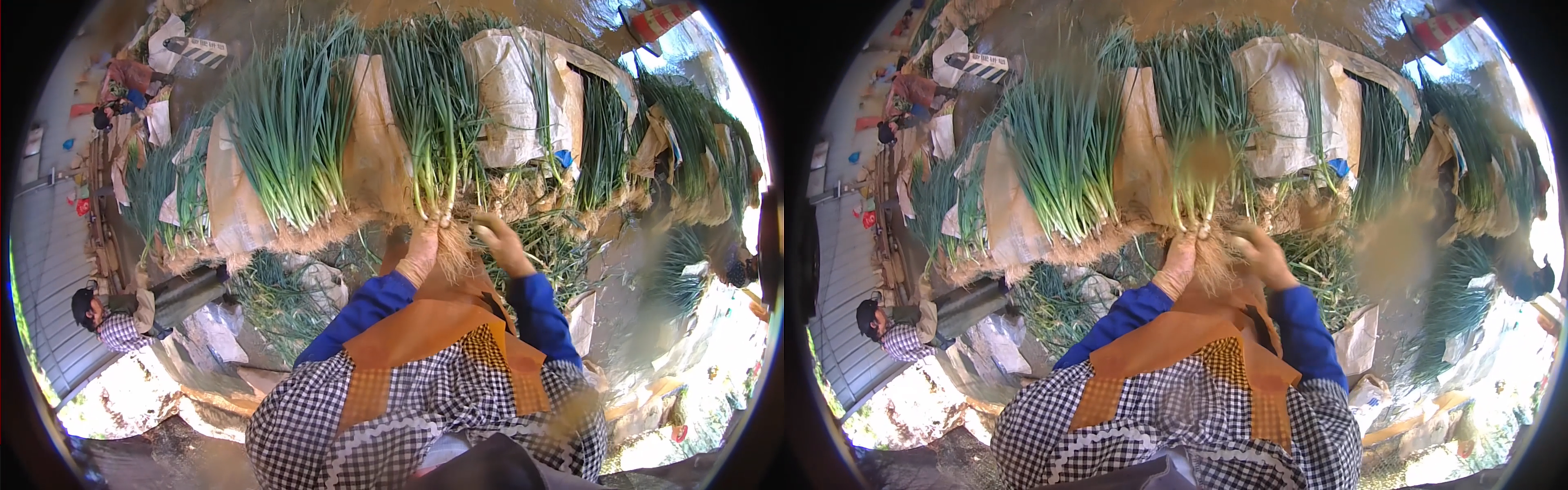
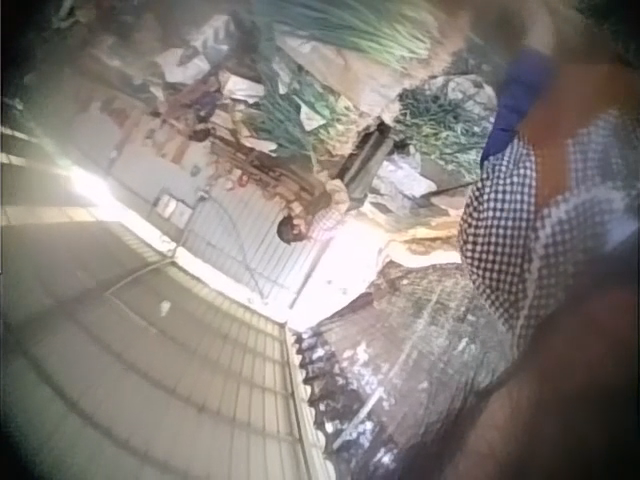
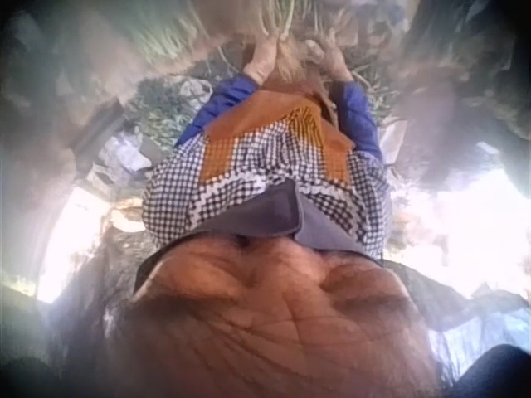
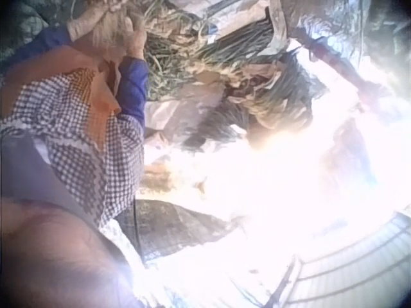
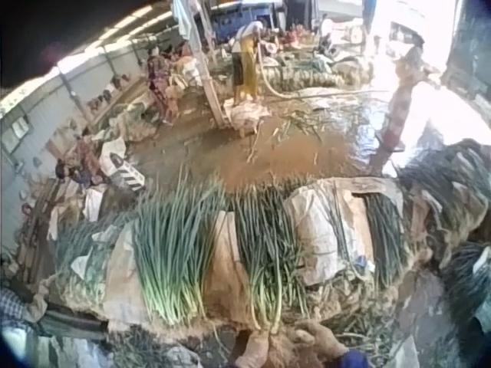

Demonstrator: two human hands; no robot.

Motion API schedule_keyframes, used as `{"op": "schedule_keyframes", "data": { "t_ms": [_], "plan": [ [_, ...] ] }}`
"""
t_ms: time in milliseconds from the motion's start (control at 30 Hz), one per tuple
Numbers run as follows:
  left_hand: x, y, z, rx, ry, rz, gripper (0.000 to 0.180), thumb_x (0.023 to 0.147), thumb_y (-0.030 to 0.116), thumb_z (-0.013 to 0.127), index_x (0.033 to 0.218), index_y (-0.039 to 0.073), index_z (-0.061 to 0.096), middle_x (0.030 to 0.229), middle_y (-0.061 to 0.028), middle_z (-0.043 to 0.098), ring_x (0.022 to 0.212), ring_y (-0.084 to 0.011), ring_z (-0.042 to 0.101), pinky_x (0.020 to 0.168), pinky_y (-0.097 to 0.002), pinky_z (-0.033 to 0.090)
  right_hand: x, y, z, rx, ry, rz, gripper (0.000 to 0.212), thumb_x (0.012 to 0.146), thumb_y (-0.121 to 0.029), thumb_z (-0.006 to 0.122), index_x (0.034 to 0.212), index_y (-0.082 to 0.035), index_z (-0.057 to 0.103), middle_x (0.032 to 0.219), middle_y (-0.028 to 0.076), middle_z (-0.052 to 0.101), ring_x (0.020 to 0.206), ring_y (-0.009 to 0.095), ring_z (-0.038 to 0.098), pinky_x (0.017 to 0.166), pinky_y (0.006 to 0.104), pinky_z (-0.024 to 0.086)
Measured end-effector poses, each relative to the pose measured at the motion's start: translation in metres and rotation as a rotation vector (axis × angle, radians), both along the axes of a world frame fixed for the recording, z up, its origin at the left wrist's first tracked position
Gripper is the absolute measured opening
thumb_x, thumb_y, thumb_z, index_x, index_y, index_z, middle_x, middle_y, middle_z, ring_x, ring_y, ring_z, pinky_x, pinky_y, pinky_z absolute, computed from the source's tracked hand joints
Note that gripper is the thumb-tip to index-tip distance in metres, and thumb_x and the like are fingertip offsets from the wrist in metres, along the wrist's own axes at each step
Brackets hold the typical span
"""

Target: The person cleans bunches of spring onions by hand, removing loose soil and outer layers from the roots and stalks before setting them aside.

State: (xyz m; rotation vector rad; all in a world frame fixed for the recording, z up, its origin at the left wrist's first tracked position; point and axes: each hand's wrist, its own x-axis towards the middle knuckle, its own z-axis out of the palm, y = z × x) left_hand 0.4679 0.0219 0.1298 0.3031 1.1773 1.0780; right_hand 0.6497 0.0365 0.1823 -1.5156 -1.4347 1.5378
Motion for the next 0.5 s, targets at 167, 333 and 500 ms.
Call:
{"op": "schedule_keyframes", "data": {
  "t_ms": [167, 333, 500],
  "plan": [
    [-0.015, -0.013, -0.037, -0.035, 0.1, -0.008, 0.022, 0.092, 0.023, 0.047, 0.093, 0.002, 0.057, 0.082, -0.003, 0.058, 0.069, -0.0113, 0.053, 0.062, -0.0222, 0.045, -0.054, 0.007, -0.009, 0.707, -0.696, 0.617, 0.024, 0.079, -0.027, 0.06, 0.064, -0.01, 0.051, 0.056, 0.008, 0.049, 0.05, 0.023, 0.047, 0.047, 0.0362, 0.038],
    [-0.025, -0.005, 0.002, 0.062, 0.121, -0.005, 0.017, 0.09, 0.013, 0.051, 0.098, -0.001, 0.057, 0.086, -0.0059, 0.062, 0.072, -0.0141, 0.058, 0.064, -0.0256, 0.049, -0.016, 0.0, 0.034, 0.213, -0.411, 0.111, 0.023, 0.082, -0.021, 0.059, 0.063, -0.008, 0.059, 0.054, 0.007, 0.053, 0.047, 0.019, 0.052, 0.045, 0.0314, 0.042],
    [-0.017, -0.026, -0.03, 0.154, 0.963, -0.359, 0.021, 0.084, 0.015, 0.058, 0.092, -0.004, 0.058, 0.08, -0.0084, 0.063, 0.069, -0.0159, 0.055, 0.062, -0.0299, 0.043, -0.081, 0.072, 0.02, 0.066, -0.738, 0.336, 0.043, 0.079, -0.048, 0.056, 0.09, -0.007, 0.059, 0.084, 0.016, 0.063, 0.082, 0.032, 0.06, 0.073, 0.0407, 0.046]
  ]
}}
